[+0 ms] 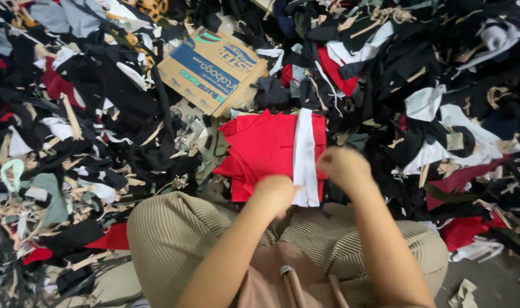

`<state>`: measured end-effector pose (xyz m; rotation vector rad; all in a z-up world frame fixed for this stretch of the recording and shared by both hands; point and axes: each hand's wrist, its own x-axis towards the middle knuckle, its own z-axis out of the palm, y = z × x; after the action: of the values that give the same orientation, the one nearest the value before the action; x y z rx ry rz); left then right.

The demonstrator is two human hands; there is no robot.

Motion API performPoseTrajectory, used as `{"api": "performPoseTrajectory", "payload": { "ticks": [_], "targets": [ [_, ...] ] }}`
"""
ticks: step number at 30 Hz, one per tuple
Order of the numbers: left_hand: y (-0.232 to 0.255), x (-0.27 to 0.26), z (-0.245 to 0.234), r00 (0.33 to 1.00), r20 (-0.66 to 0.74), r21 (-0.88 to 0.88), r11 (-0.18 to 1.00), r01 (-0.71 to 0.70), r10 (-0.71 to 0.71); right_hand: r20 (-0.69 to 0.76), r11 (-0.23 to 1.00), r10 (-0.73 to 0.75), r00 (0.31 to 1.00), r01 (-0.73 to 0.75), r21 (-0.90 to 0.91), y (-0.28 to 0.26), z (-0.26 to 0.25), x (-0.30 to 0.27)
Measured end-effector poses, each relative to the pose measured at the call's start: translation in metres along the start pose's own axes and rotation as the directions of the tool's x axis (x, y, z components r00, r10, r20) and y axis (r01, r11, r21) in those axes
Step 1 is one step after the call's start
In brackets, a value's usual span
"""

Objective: Folding and stacking fabric scraps from a large pile on the floor

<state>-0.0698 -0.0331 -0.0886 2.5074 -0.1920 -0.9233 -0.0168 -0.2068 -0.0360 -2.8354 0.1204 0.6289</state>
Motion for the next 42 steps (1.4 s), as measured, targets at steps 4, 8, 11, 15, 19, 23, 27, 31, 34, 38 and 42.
{"api": "performPoseTrajectory", "payload": {
  "ticks": [4, 8, 11, 15, 19, 23, 27, 31, 34, 38, 42],
  "targets": [
    [0.001, 0.068, -0.025, 0.916, -0.391, 0.060, 0.996, -0.070, 0.088, 0.174, 0.997, 0.053, 0.983, -0.044, -0.058, -0.016, 0.003, -0.026],
    [0.003, 0.116, -0.034, 0.805, -0.589, 0.019, 0.997, -0.072, 0.069, 0.187, 0.995, 0.091, 0.978, -0.080, -0.063, -0.008, 0.022, -0.015],
    [0.002, 0.128, -0.022, 0.882, -0.471, -0.084, 0.995, -0.051, 0.006, 0.185, 0.996, 0.077, 0.980, -0.069, -0.050, 0.004, 0.044, -0.002],
    [-0.002, 0.119, -0.018, 0.925, -0.381, -0.155, 0.987, -0.049, -0.014, 0.188, 0.995, 0.003, 0.982, -0.022, 0.099, -0.015, 0.015, -0.027],
    [0.006, 0.113, -0.041, 0.905, -0.425, -0.075, 0.997, -0.010, -0.023, -0.092, 0.990, -0.042, 0.995, 0.054, 0.132, 0.000, 0.057, 0.006],
    [0.002, 0.130, -0.051, 0.511, -0.615, 0.472, 0.800, -0.371, 0.600, -0.575, 0.964, -0.265, 0.774, 0.236, -0.127, -0.029, 0.093, 0.000],
    [-0.025, 0.166, -0.042, 0.646, -0.390, 0.564, 0.725, -0.396, 0.656, -0.230, 0.969, -0.238, 0.944, 0.215, -0.120, -0.047, 0.111, -0.016],
    [-0.027, 0.177, -0.028, 0.676, -0.342, 0.615, 0.699, -0.365, 0.653, -0.128, 0.983, -0.182, 0.975, 0.176, -0.058, -0.038, 0.123, -0.008],
    [-0.030, 0.183, -0.028, 0.642, -0.391, 0.638, 0.697, -0.328, 0.660, -0.141, 0.980, -0.199, 0.970, 0.194, -0.046, -0.036, 0.122, 0.000],
    [-0.041, 0.192, -0.017, 0.451, -0.509, 0.672, 0.666, -0.324, 0.733, -0.123, 0.978, -0.200, 0.972, 0.191, -0.080, -0.036, 0.125, 0.000],
    [-0.040, 0.191, -0.020, 0.422, -0.532, 0.663, 0.671, -0.331, 0.734, -0.103, 0.979, -0.190, 0.976, 0.181, -0.095, -0.037, 0.115, -0.002]
  ]
}}
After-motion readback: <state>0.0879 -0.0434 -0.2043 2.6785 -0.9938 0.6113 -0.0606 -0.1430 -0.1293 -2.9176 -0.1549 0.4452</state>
